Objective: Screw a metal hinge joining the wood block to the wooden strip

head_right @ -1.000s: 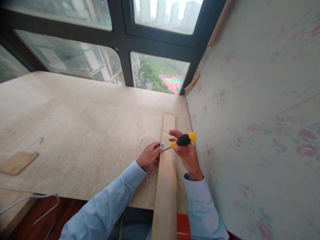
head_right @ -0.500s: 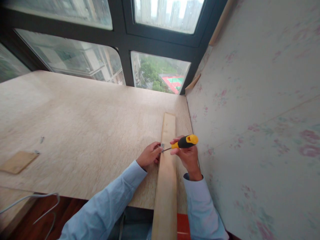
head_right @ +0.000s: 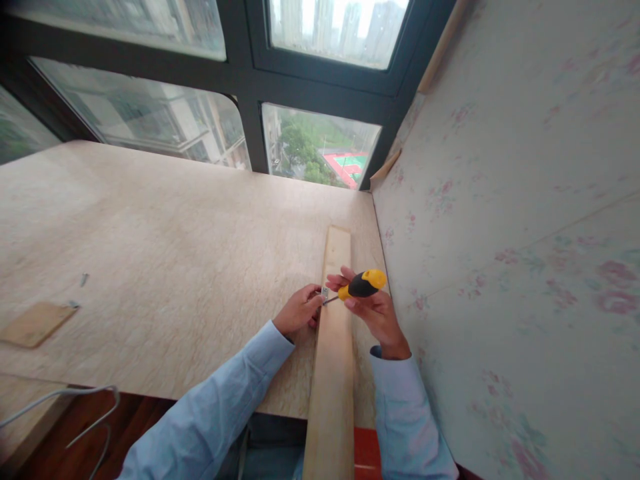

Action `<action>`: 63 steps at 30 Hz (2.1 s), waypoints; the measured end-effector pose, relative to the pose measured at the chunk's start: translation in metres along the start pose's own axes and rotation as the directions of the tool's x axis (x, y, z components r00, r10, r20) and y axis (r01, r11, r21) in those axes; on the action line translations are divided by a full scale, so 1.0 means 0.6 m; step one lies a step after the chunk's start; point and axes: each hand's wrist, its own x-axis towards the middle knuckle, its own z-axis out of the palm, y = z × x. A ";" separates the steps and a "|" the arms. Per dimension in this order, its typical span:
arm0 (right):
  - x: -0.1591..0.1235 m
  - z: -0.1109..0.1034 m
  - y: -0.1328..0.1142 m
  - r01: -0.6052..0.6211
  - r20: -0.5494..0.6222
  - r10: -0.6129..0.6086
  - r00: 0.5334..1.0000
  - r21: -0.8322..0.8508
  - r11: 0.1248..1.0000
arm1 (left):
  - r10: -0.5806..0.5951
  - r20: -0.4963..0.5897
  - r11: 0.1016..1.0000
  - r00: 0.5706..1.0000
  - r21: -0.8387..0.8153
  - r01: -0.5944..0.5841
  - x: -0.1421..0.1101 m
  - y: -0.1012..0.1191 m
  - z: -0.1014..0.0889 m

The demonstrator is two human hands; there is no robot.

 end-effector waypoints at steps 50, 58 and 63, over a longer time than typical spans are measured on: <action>0.016 0.010 0.010 0.138 -0.239 -0.166 0.957 -0.132 0.982 | 0.000 0.008 1.000 1.000 0.016 0.000 -0.002 0.003 0.000; 0.010 0.012 0.016 0.164 -0.035 -0.166 0.986 -0.056 0.985 | -0.016 0.022 1.000 1.000 -0.002 0.016 0.001 -0.002 0.001; 0.007 0.019 0.004 0.061 0.154 -0.084 0.985 0.146 0.987 | 0.009 0.012 1.000 1.000 0.020 -0.010 0.000 0.000 0.000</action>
